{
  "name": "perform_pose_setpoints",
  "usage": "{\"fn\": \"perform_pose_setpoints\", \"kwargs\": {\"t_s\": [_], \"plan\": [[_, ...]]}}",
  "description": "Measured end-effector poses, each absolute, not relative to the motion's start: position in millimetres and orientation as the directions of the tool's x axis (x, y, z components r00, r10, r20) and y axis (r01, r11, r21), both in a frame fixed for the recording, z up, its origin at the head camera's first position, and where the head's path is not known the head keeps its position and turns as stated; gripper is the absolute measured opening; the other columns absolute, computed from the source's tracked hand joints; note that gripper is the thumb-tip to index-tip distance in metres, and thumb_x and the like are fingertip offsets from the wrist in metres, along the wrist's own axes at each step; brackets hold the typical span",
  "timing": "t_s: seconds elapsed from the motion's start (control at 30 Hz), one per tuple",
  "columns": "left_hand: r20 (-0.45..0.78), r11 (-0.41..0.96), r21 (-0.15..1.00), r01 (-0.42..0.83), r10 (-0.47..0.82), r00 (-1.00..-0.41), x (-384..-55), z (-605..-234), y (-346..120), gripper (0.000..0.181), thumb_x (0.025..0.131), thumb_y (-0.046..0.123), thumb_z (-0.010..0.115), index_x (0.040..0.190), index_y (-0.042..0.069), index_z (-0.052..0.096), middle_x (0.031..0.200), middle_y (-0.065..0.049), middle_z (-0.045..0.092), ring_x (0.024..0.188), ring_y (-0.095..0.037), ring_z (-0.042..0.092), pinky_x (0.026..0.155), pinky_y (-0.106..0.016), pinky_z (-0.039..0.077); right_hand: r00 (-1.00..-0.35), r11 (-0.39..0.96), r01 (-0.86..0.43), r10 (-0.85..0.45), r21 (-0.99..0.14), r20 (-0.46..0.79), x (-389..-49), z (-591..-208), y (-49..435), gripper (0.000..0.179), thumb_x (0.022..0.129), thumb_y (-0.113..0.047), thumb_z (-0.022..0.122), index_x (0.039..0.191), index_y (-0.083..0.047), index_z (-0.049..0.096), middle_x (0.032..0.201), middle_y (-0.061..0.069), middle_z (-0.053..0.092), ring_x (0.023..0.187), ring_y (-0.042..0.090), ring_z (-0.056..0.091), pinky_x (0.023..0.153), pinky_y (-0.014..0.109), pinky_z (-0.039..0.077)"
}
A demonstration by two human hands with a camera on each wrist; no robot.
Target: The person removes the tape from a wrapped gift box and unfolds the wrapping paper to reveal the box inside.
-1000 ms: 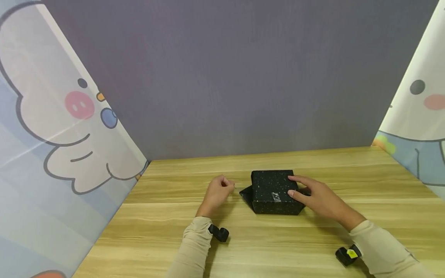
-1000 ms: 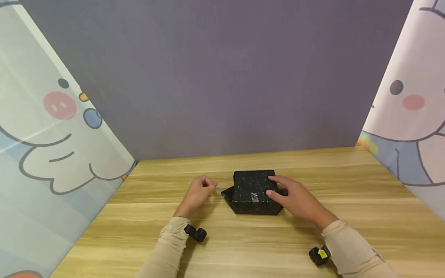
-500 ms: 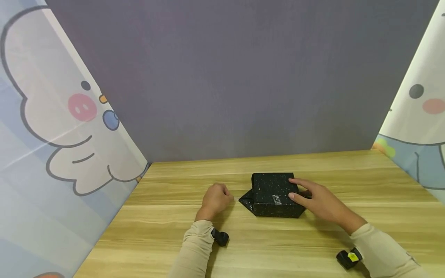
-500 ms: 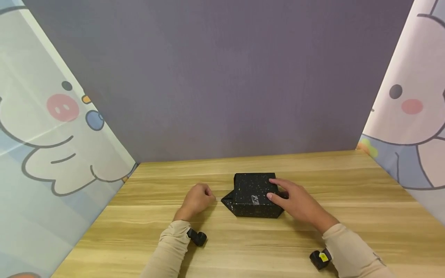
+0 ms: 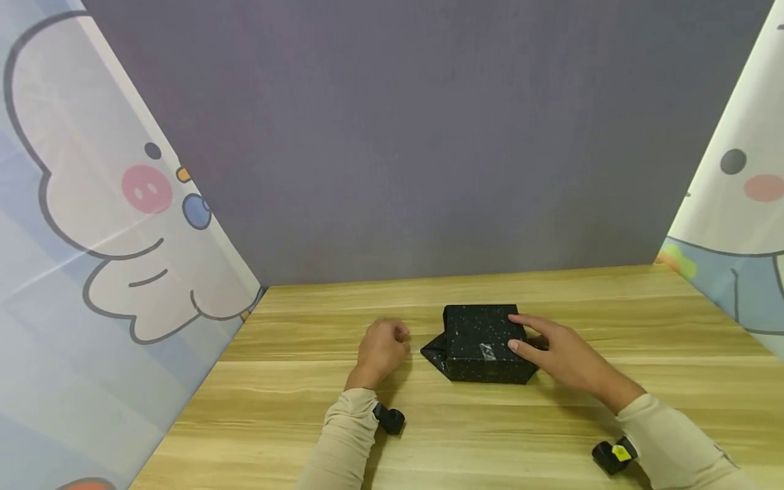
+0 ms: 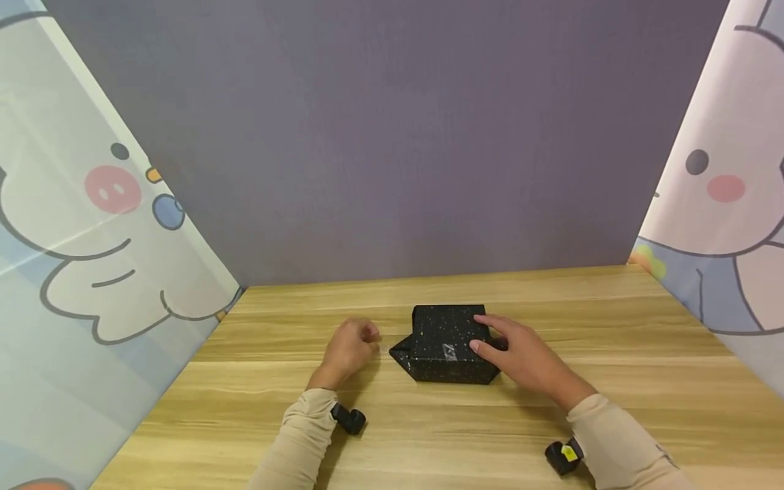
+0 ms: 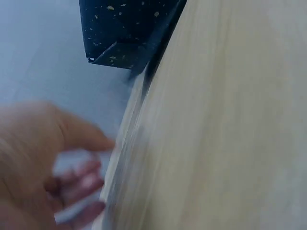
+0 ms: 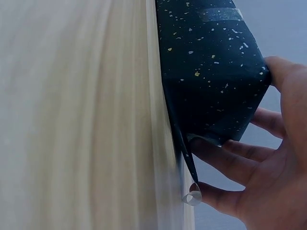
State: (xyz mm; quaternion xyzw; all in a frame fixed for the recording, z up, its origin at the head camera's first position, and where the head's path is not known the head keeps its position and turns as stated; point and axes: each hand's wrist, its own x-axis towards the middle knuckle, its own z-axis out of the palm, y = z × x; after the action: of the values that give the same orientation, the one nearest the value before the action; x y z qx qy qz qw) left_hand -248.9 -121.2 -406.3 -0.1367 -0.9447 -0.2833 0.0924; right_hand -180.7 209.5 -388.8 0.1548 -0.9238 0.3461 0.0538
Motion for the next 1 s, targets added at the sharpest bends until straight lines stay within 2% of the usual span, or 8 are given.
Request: {"fn": "perform_pose_setpoints", "kwargs": {"t_s": [0.13, 0.33, 0.47, 0.53, 0.57, 0.67, 0.77, 1.0], "plan": [[0.361, 0.720, 0.558, 0.413, 0.238, -0.902, -250.5, -405.2, -114.5, 0.012, 0.090, 0.010, 0.071, 0.101, 0.014, 0.074, 0.105, -0.001, 0.066, 0.102, -0.024, 0.063, 0.080, -0.042, 0.054, -0.945, 0.708, -0.326, -0.252, -0.626, 0.207, -182.1, -389.6, 209.0, 0.067, 0.099, -0.054, 0.057, 0.151, -0.013, 0.046, 0.152, 0.024, 0.041, 0.117, 0.043, 0.060, 0.090, 0.062, 0.050], [0.490, 0.596, 0.600, 0.534, 0.254, -0.834, -249.3, -398.9, -105.9, 0.020, 0.092, 0.000, 0.059, 0.101, 0.009, 0.074, 0.101, 0.002, 0.069, 0.095, -0.016, 0.064, 0.080, -0.037, 0.052, -0.944, 0.700, -0.328, -0.257, -0.634, 0.204, -182.1, -387.3, 207.1, 0.066, 0.099, -0.051, 0.058, 0.151, -0.013, 0.046, 0.152, 0.024, 0.041, 0.116, 0.042, 0.061, 0.088, 0.060, 0.051], [0.544, 0.508, 0.605, 0.613, 0.298, -0.785, -243.8, -394.8, -95.0, 0.021, 0.093, -0.004, 0.057, 0.101, 0.007, 0.074, 0.103, -0.001, 0.068, 0.081, -0.016, 0.058, 0.067, -0.029, 0.049, -0.946, 0.698, -0.324, -0.255, -0.638, 0.201, -181.4, -386.2, 207.4, 0.066, 0.099, -0.052, 0.058, 0.152, -0.013, 0.046, 0.152, 0.025, 0.041, 0.115, 0.041, 0.061, 0.088, 0.060, 0.051], [0.557, 0.493, 0.586, 0.643, 0.331, -0.762, -239.5, -392.7, -87.9, 0.020, 0.093, -0.001, 0.058, 0.100, 0.009, 0.074, 0.105, -0.001, 0.068, 0.081, -0.016, 0.055, 0.062, -0.028, 0.047, -0.945, 0.699, -0.327, -0.256, -0.636, 0.204, -181.3, -387.0, 208.0, 0.067, 0.099, -0.052, 0.058, 0.152, -0.013, 0.046, 0.151, 0.025, 0.041, 0.115, 0.042, 0.062, 0.088, 0.060, 0.051], [0.558, 0.490, 0.574, 0.657, 0.353, -0.751, -237.3, -391.7, -84.7, 0.020, 0.093, 0.000, 0.058, 0.101, 0.010, 0.074, 0.107, -0.001, 0.067, 0.083, -0.017, 0.055, 0.064, -0.029, 0.048, -0.945, 0.700, -0.327, -0.255, -0.635, 0.206, -181.2, -387.7, 208.2, 0.067, 0.099, -0.052, 0.058, 0.152, -0.013, 0.046, 0.151, 0.025, 0.041, 0.115, 0.042, 0.062, 0.088, 0.060, 0.051], [0.544, 0.496, 0.523, 0.694, 0.433, -0.719, -231.9, -390.5, -77.8, 0.019, 0.095, 0.007, 0.059, 0.103, 0.014, 0.075, 0.111, 0.001, 0.066, 0.102, -0.016, 0.057, 0.080, -0.032, 0.052, -0.944, 0.702, -0.329, -0.254, -0.632, 0.210, -181.9, -390.2, 208.8, 0.067, 0.099, -0.053, 0.058, 0.151, -0.013, 0.046, 0.151, 0.024, 0.042, 0.115, 0.042, 0.062, 0.088, 0.060, 0.051], [0.513, 0.496, 0.495, 0.714, 0.496, -0.700, -228.1, -390.5, -74.5, 0.019, 0.099, 0.014, 0.058, 0.106, 0.017, 0.075, 0.118, 0.004, 0.063, 0.118, -0.016, 0.053, 0.098, -0.036, 0.047, -0.946, 0.704, -0.325, -0.248, -0.632, 0.210, -182.9, -392.0, 208.8, 0.067, 0.099, -0.054, 0.058, 0.151, -0.013, 0.047, 0.151, 0.023, 0.043, 0.115, 0.042, 0.062, 0.088, 0.060, 0.052], [0.486, 0.503, 0.466, 0.728, 0.542, -0.686, -224.9, -391.7, -68.3, 0.021, 0.100, 0.020, 0.058, 0.111, 0.019, 0.076, 0.135, 0.002, 0.057, 0.131, -0.018, 0.044, 0.103, -0.040, 0.043, -0.946, 0.699, -0.323, -0.248, -0.638, 0.208, -183.0, -389.8, 210.0, 0.067, 0.099, -0.053, 0.057, 0.151, -0.013, 0.046, 0.150, 0.024, 0.044, 0.115, 0.042, 0.062, 0.087, 0.059, 0.052]]}}
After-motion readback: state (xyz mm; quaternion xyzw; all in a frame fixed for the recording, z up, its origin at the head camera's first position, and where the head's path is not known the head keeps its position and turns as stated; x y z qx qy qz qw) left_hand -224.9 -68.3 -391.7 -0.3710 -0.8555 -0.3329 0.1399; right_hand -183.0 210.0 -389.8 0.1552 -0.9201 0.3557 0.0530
